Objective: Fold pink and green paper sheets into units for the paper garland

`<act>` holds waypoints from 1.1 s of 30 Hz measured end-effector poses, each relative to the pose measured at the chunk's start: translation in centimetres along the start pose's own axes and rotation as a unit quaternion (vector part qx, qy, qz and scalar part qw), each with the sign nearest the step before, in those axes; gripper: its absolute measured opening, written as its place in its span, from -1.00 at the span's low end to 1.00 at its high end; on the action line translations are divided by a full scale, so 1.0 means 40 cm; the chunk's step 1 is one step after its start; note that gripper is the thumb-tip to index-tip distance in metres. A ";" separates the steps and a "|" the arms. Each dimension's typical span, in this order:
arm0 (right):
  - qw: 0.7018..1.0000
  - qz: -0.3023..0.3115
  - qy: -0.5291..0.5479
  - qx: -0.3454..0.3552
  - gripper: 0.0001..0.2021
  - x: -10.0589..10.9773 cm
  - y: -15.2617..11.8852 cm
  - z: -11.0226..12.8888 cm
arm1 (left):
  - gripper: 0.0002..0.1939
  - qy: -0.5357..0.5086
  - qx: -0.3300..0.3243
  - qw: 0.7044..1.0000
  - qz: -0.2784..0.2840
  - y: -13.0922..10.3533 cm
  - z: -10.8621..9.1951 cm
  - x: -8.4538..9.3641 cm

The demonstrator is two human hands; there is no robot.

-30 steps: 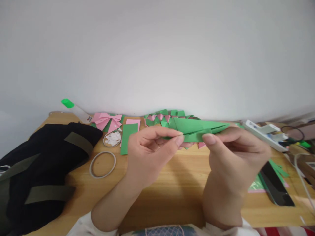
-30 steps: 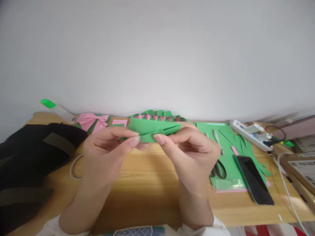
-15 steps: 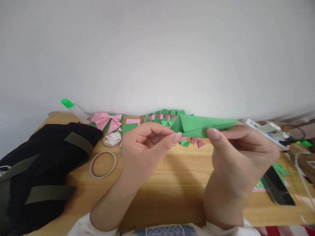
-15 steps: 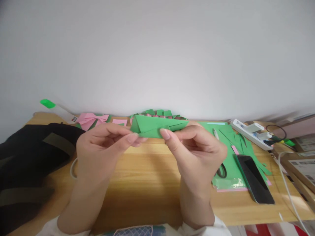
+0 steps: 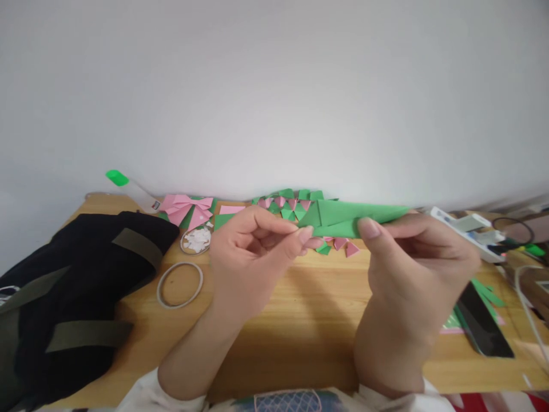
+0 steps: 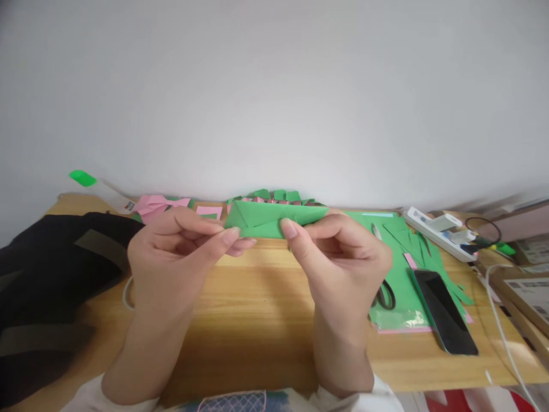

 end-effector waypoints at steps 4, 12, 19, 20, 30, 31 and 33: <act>1.000 0.011 0.020 -0.013 -0.79 0.001 0.006 -0.002 | -0.86 0.013 -0.010 0.999 0.028 0.004 -0.001 0.006; 0.998 0.017 0.040 -0.043 -0.78 0.002 0.017 -0.006 | -0.84 0.001 0.008 0.995 0.103 0.014 -0.008 0.025; 0.994 0.034 0.064 -0.083 -0.77 0.000 0.022 -0.006 | -0.72 0.030 -0.050 0.991 0.123 0.014 -0.007 0.029; 0.994 0.035 0.065 -0.083 -0.77 0.001 0.022 -0.006 | -0.70 0.033 -0.057 0.991 0.120 0.014 -0.006 0.030; 0.994 0.024 0.065 -0.083 -0.76 0.001 0.020 -0.007 | -0.76 0.024 -0.048 0.994 0.091 0.012 -0.003 0.024; 0.994 0.022 0.063 -0.083 -0.77 0.001 0.019 -0.006 | -0.76 0.023 -0.046 0.995 0.088 0.012 -0.003 0.024; 0.995 0.021 0.061 -0.079 -0.77 0.002 0.017 -0.005 | -0.78 0.025 -0.041 0.996 0.078 0.012 -0.003 0.023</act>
Point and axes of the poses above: each hand's wrist, its own y-axis towards the middle knuckle, its own x-axis out of the back of the hand, z = x × y, the point moved 1 cm from there along y, towards the middle knuckle, and after that the axes turned 13 degrees about -y, right-handed, at the moved point
